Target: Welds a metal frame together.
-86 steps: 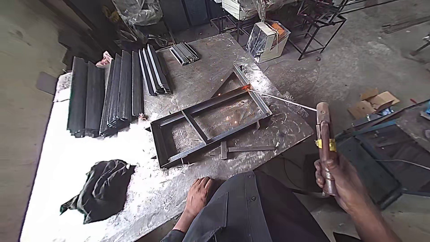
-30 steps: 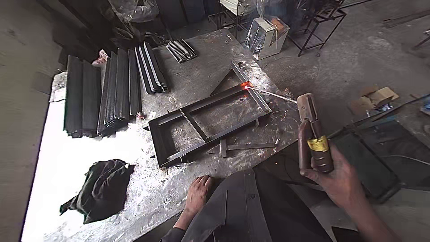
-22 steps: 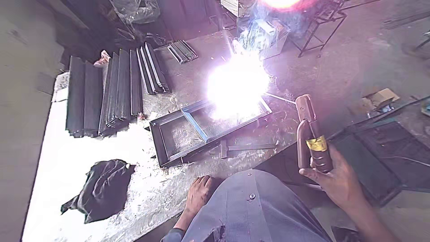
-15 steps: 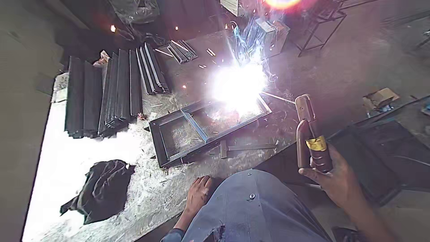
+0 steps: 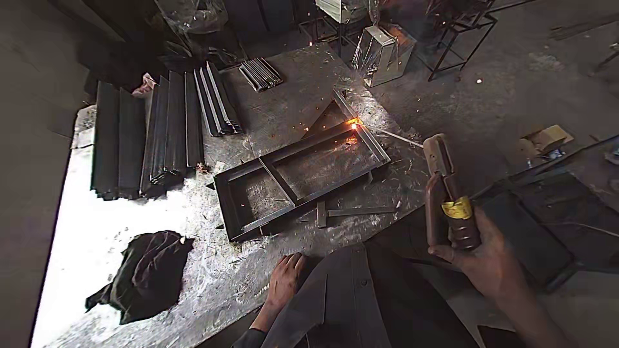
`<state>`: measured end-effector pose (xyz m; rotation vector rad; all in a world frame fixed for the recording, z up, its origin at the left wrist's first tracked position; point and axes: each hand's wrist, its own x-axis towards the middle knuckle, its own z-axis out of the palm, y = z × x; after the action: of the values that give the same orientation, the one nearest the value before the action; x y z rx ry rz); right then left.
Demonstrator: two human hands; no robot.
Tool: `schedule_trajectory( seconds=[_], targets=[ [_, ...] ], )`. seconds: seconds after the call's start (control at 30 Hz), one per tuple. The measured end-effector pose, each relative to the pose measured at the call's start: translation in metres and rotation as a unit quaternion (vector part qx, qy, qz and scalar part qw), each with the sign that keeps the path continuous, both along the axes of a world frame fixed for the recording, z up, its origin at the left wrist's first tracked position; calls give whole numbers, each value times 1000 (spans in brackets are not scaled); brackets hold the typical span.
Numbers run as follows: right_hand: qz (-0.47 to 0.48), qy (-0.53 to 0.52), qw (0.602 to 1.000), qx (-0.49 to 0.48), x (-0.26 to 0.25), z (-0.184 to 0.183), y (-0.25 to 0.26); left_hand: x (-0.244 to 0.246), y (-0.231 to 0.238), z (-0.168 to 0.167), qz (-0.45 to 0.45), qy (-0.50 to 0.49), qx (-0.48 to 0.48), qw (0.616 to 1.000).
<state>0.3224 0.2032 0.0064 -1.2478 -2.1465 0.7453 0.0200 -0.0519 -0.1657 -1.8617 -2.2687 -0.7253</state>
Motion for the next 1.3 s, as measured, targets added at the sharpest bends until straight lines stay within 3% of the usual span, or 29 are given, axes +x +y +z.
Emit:
schedule_trajectory(
  seconds=[0.37, 1.3],
  targets=[
    [3, -78, 996, 32, -6, 4, -2, 1, 0, -5, 12, -2, -5, 1000],
    [10, -30, 999, 32, -6, 0, -1, 1, 0, 1, 8, -5, 3, 1000]
  ],
)
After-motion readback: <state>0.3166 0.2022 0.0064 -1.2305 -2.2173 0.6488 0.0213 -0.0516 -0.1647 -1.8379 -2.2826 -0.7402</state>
